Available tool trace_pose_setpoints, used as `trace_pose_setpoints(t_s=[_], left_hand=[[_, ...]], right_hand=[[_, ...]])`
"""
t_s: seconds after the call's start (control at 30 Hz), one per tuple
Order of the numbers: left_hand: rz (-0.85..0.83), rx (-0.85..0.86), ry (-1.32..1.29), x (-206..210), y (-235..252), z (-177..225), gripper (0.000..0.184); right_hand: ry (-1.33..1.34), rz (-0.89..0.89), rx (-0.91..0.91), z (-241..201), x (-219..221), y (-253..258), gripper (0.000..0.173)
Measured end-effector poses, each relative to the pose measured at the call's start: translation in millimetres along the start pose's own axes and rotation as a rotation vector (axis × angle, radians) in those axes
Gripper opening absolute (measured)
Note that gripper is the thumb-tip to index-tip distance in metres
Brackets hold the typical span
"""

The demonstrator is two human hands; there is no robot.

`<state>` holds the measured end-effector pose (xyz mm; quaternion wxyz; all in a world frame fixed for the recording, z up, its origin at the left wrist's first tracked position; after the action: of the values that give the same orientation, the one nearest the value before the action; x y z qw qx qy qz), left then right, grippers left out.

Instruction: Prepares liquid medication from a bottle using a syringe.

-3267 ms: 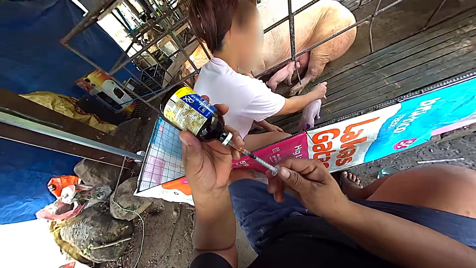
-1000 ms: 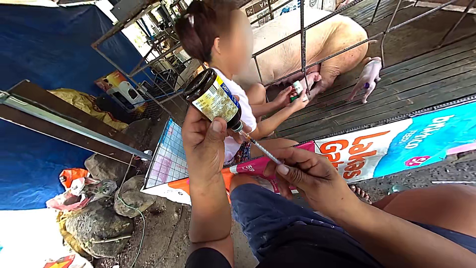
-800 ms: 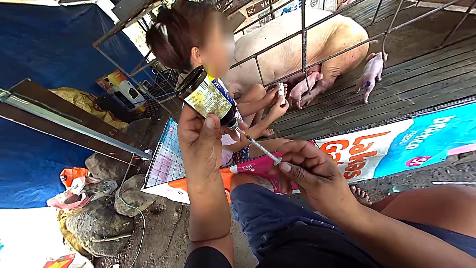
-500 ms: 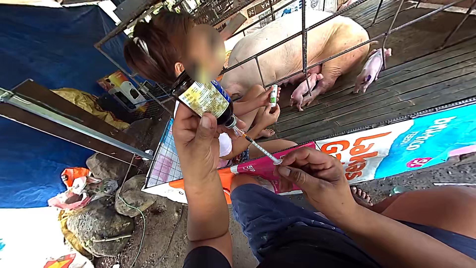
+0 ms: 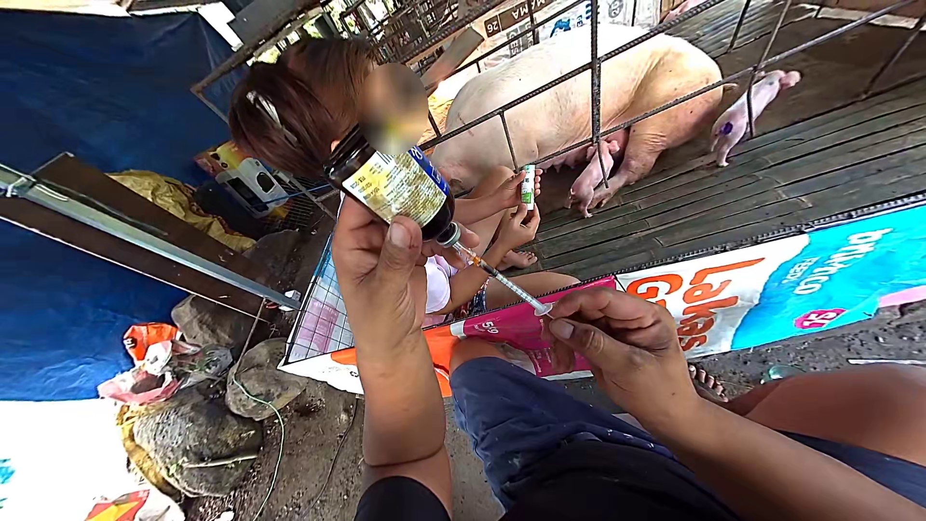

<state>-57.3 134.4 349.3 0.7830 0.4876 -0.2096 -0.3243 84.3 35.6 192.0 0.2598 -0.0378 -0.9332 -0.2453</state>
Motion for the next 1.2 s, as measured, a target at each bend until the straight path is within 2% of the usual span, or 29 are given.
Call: trace_pose_setpoints(t_s=[0.53,1.2], left_hand=[[0.000,0.019,0.014,1,6,6,0.034],[-0.007,0.036,0.046,-2,12,13,0.038]], right_hand=[[-0.038,-0.035,-0.023,-4,3,-1,0.018],[-0.164,-0.055,-0.058,-7,7,-3,0.023]])
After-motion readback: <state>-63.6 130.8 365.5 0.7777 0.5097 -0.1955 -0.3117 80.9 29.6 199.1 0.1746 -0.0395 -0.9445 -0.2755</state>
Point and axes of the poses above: each hand's wrist, its own y-axis towards the middle knuckle, its own x-axis out of the palm, z = x × y, the point moved 10 cm from there along y, towards the middle knuckle, and after that the axes turned 15 degrees about x, right-handed, at the moved point
